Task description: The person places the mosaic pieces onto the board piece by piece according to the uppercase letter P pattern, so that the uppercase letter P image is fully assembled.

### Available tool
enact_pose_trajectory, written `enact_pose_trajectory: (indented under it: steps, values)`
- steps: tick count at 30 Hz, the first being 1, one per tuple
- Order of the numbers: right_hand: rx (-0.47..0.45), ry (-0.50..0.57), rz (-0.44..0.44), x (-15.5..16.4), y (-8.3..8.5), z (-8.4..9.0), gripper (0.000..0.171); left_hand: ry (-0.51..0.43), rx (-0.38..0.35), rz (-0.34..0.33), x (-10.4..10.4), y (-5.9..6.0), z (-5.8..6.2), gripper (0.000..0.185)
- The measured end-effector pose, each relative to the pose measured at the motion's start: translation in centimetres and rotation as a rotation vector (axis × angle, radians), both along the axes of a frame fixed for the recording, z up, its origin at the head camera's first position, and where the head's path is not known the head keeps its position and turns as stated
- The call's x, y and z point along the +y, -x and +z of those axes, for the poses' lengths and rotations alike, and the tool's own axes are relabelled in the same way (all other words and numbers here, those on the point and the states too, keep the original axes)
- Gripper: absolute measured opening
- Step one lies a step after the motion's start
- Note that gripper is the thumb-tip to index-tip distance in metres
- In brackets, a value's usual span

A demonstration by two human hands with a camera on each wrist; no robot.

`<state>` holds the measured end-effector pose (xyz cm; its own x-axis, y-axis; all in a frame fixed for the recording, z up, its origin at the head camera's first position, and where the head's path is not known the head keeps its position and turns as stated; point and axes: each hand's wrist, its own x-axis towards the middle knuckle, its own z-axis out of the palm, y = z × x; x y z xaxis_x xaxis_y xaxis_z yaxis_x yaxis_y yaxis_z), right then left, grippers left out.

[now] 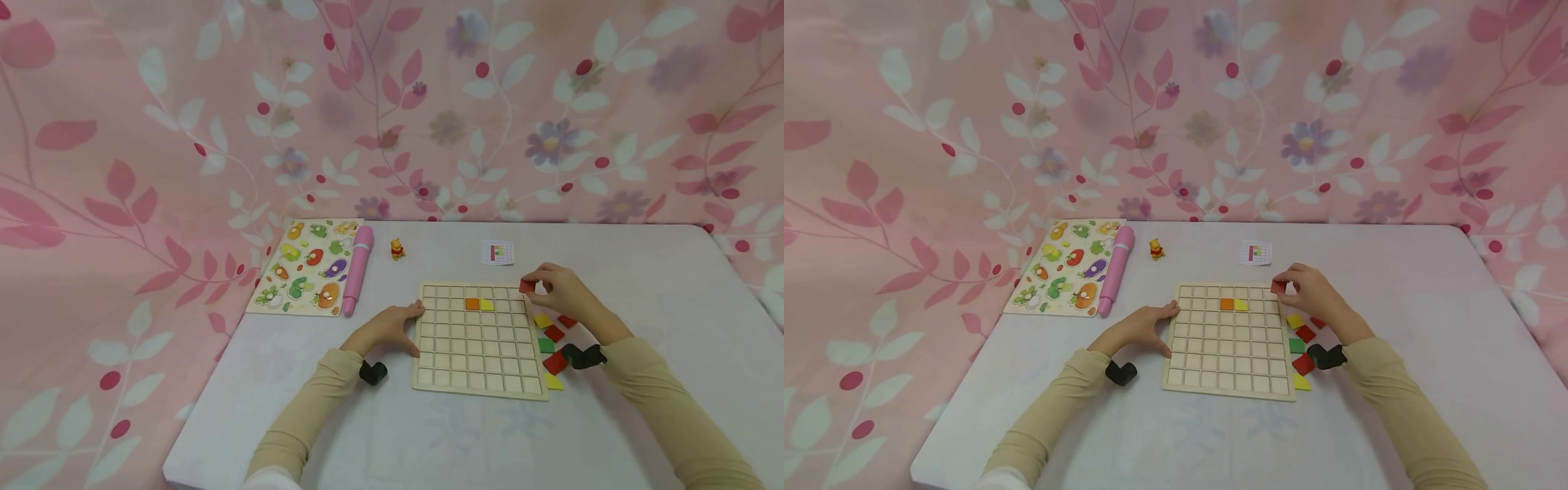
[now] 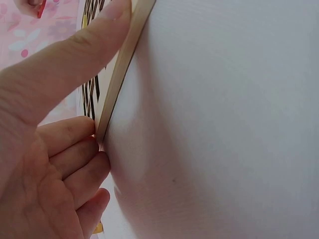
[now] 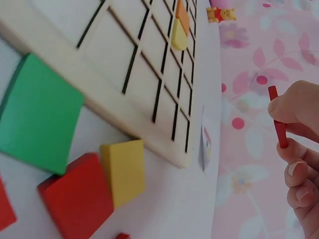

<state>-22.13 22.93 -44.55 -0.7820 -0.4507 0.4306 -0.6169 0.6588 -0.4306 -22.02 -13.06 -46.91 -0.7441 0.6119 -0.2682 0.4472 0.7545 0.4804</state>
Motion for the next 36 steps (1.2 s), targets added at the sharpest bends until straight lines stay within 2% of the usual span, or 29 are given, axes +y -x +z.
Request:
enact_pose_trajectory:
  steps: [5, 9, 16, 23, 31, 36]
  values:
    - [0.061, 0.01, 0.022, -0.8, 0.4, 0.5, 0.026, -0.014, -0.003, 0.006, 0.0, 0.0, -0.1, 0.098]
    - [0.072, 0.029, 0.038, -1.5, 0.7, 0.8, 0.026, -0.01, 0.002, -0.003, 0.0, 0.0, -0.2, 0.097]
    - [-0.028, 0.062, 0.051, -2.8, 0.9, 1.1, 0.027, 0.008, -0.001, 0.01, 0.1, 0.0, -0.3, 0.098]
    - [-0.016, 0.072, 0.096, -4.0, 1.4, 0.9, 0.025, 0.006, -0.001, 0.011, 0.1, 0.0, -0.2, 0.098]
    - [-0.093, 0.07, 0.129, -5.3, 1.7, 0.2, 0.025, 0.001, 0.016, -0.003, 0.1, 0.3, -0.2, 0.097]
    - [-0.136, 0.065, 0.154, -6.4, 1.9, -0.6, 0.025, -0.006, 0.0, 0.005, 0.1, 0.2, -0.3, 0.097]
